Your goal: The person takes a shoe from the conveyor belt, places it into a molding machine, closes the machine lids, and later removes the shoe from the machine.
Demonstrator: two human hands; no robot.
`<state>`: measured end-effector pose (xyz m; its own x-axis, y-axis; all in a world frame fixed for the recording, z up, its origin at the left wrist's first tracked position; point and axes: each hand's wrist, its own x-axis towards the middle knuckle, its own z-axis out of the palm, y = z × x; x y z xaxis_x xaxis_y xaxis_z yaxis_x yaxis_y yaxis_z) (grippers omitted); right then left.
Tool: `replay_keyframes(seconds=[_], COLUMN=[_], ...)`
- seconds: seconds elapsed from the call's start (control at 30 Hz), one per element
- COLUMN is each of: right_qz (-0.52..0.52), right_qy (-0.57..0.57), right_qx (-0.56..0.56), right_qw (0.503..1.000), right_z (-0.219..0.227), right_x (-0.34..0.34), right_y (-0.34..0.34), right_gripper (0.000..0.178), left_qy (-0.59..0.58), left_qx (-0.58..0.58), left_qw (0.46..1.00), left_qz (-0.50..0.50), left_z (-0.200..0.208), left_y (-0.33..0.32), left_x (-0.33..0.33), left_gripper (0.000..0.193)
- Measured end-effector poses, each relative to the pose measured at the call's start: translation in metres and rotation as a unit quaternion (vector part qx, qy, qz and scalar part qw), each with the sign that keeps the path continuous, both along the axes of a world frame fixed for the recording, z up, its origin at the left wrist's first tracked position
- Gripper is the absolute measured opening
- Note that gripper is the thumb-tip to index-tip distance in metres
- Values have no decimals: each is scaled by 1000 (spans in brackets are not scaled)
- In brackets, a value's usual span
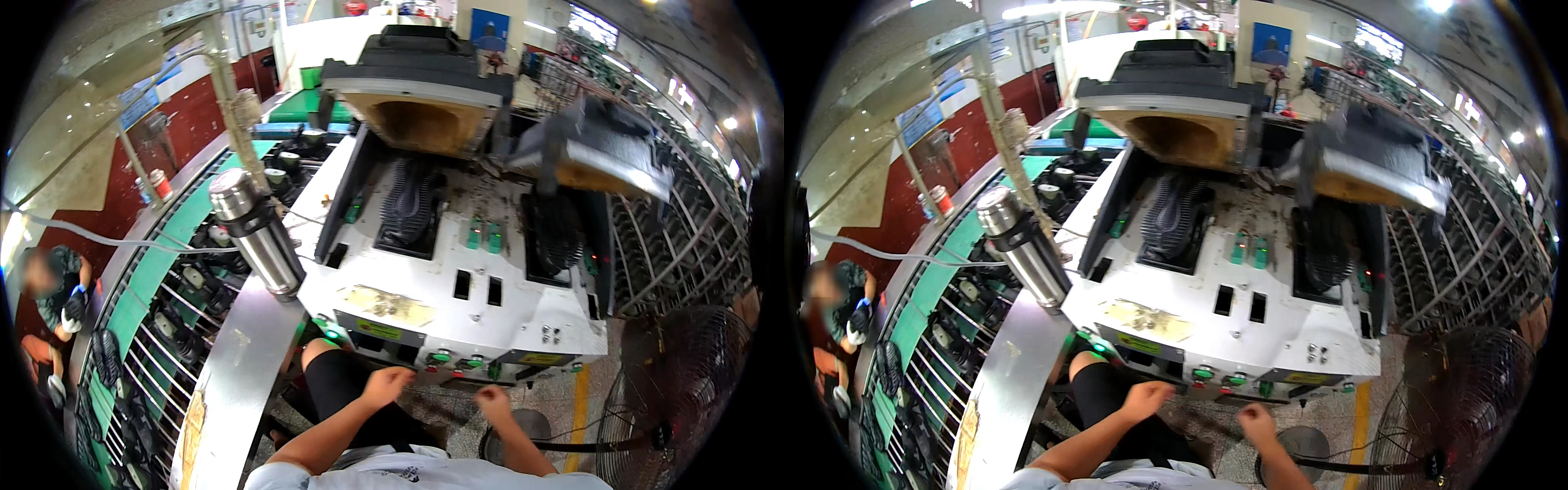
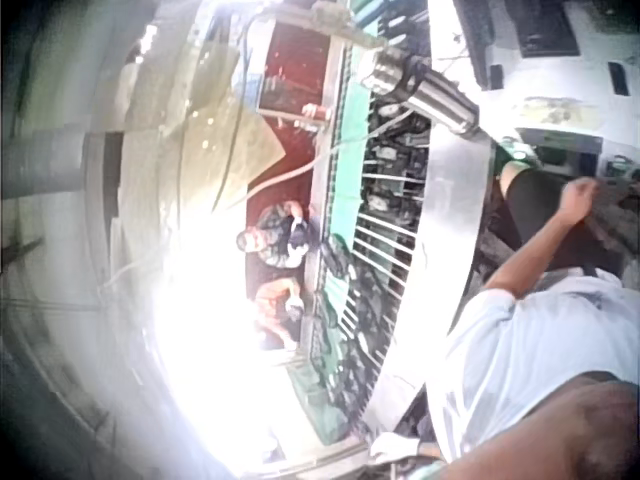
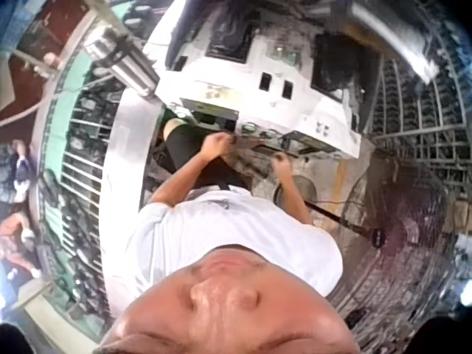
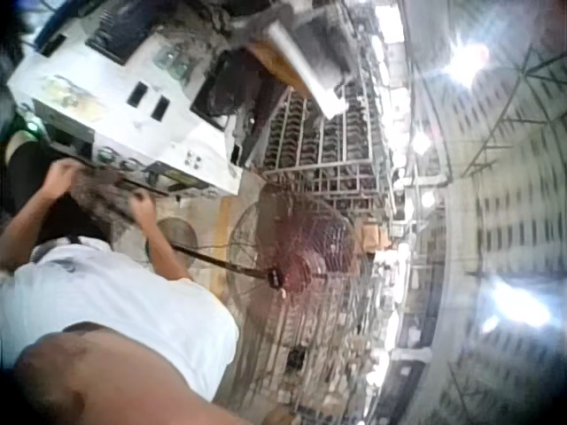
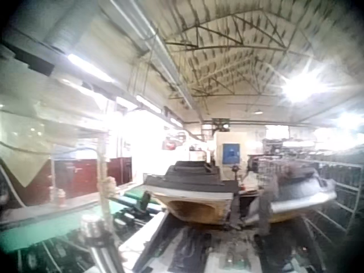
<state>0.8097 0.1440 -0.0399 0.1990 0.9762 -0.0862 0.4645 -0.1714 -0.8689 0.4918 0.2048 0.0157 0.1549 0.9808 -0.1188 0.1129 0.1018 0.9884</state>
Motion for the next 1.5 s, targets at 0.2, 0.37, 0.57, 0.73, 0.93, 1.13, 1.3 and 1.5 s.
replay_keyframes(seconds=[0.2,0.37,0.57,0.73,0.93,1.13,1.3,1.5], right_qz=[154,-12,-103,-178,-167,-130,109,422], right_qy=[-69,-245,-402,-329,-207,-45,490,517], right_qx=[404,431,-46,-37,273,392,184,-180], right_qw=[899,868,909,927,925,910,845,722], right_z=[178,263,291,279,255,222,221,216], right_x=[-203,-278,-291,-280,-262,-241,-332,-483], right_y=[132,348,446,432,359,262,158,-2], right_gripper=[22,69,107,96,88,94,67,67], left_qy=[194,137,72,243,258,-3,-206,-444], left_qx=[-20,-24,-31,4,-19,-25,95,154], left_qw=[885,761,770,745,755,854,936,810], left_qz=[422,634,634,622,603,519,269,350], left_z=[-5,20,-39,-31,-27,-27,67,113], left_y=[-104,-204,-238,-229,-232,-196,-161,-217], left_x=[-201,-269,-290,-287,-288,-274,-216,-276], left_gripper=[22,21,20,20,22,29,68,70])
